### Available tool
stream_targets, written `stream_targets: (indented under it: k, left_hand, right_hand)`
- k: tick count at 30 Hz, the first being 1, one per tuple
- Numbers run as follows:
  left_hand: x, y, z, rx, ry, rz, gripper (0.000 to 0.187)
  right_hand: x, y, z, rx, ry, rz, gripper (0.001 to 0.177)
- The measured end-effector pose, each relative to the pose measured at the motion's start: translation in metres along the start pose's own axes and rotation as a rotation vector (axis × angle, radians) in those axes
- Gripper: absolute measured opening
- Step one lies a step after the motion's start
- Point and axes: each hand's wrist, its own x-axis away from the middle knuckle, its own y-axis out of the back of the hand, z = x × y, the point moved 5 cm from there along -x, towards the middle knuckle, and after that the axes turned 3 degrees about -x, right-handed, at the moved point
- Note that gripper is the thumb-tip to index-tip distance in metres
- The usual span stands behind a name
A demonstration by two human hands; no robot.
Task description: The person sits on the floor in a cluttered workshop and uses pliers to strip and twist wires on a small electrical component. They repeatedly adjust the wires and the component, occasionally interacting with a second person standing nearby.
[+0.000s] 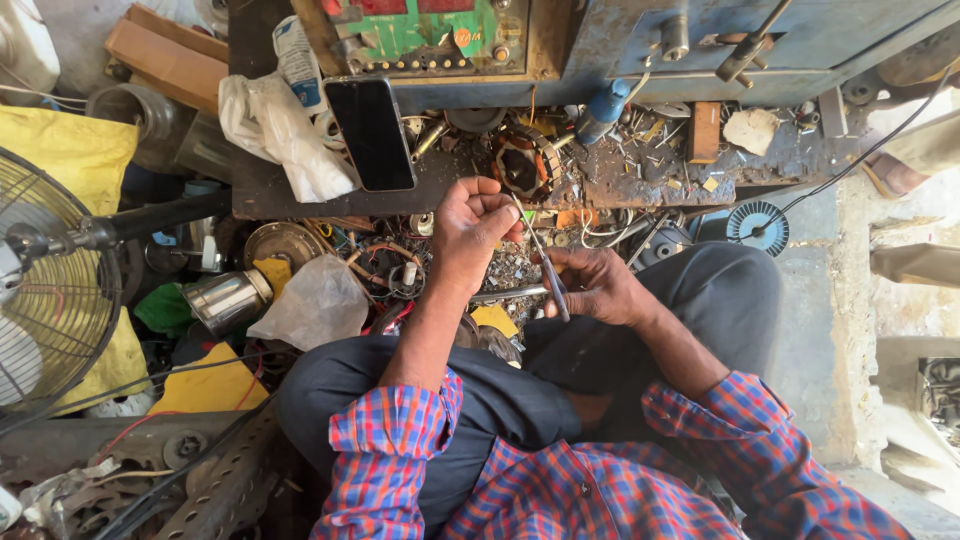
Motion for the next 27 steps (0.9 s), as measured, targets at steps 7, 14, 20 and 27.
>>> stream_targets:
  k: [7, 14, 20, 27]
  left_hand:
    - [-0.001, -0.006, 0.003, -0.082, 0.062, 0.016, 0.036]
    - [-0.001, -0.004, -0.001, 0.018, 0.050, 0.058, 0.036]
    - [0.002, -0.002, -0.004, 0.032, 0.062, 0.106, 0.020]
    - [0.000, -0.005, 0.003, 0.012, 0.029, 0.118, 0.011]
  right_hand:
    - [0.002, 0.000, 0.004, 0.062, 0.027, -0.043, 0.072]
    - [0.007, 0.023, 0.008, 0.101, 0.233, -0.146, 0.041]
    - [0.020, 0.061, 0.047, 0.288, 0.283, -0.725, 0.062]
    - [0.006, 0.121, 0.054, 1.392, -0.043, -0.803, 0.024]
